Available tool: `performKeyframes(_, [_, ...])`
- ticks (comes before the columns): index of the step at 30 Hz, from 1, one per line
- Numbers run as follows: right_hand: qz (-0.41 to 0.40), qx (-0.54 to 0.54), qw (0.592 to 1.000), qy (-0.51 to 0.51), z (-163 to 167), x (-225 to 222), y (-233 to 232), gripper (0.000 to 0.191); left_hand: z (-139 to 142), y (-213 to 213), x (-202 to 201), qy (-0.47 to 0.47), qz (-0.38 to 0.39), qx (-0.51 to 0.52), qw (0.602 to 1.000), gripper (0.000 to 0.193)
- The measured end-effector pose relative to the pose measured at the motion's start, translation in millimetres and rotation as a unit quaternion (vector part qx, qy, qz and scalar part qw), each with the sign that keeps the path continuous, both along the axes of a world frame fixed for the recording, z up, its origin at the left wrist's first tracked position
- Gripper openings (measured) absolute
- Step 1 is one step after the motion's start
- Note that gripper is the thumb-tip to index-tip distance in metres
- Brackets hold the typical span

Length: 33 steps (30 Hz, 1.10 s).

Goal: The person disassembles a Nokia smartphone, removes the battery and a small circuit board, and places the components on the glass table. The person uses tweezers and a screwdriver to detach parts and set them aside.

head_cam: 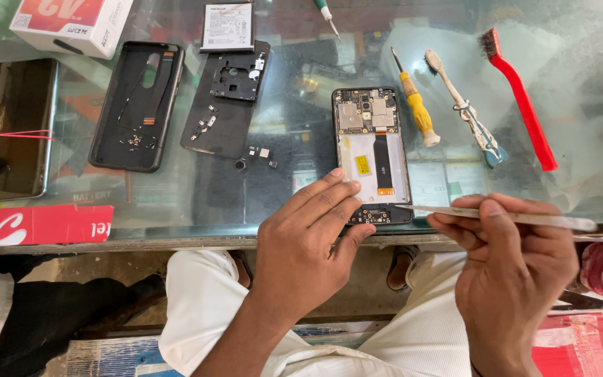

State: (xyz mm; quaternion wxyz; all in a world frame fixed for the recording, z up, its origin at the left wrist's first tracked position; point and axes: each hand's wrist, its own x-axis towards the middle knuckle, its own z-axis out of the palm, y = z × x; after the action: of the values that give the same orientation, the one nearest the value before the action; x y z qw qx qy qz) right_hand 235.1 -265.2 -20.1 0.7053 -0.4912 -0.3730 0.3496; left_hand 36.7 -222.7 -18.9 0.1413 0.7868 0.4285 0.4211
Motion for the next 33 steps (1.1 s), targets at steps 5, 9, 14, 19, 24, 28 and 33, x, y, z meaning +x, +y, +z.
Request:
performKeyframes(5, [-0.059,-0.001,0.984,-0.169,18,-5,-3,0.005,1,1,-2,-0.011,-0.004,-0.015,1.000,0.029])
performKeyframes(9, [-0.040,-0.004,0.980,-0.192,27,-4,-3,0.006,1,1,-1,-0.014,-0.002,-0.015,1.000,0.030])
performKeyframes(14, [-0.055,-0.013,0.968,-0.243,29,-5,-7,0.007,0,1,-1,-0.013,0.000,-0.016,1.000,0.030])
performKeyframes(19, [-0.057,-0.011,0.965,-0.256,24,-4,-9,0.010,-1,2,0,-0.016,-0.001,-0.015,1.000,0.028])
performKeyframes(24, [-0.062,-0.016,0.947,-0.313,23,-4,-12,0.013,-1,2,1,-0.016,0.001,-0.014,1.000,0.028])
performKeyframes(28, [-0.062,0.000,0.903,-0.426,30,-10,-14,0.012,-1,2,1,-0.013,0.000,-0.012,1.000,0.029])
performKeyframes(33, [-0.044,-0.003,0.849,-0.526,48,-17,-10,0.012,-2,1,1,-0.008,0.000,-0.014,1.000,0.029])
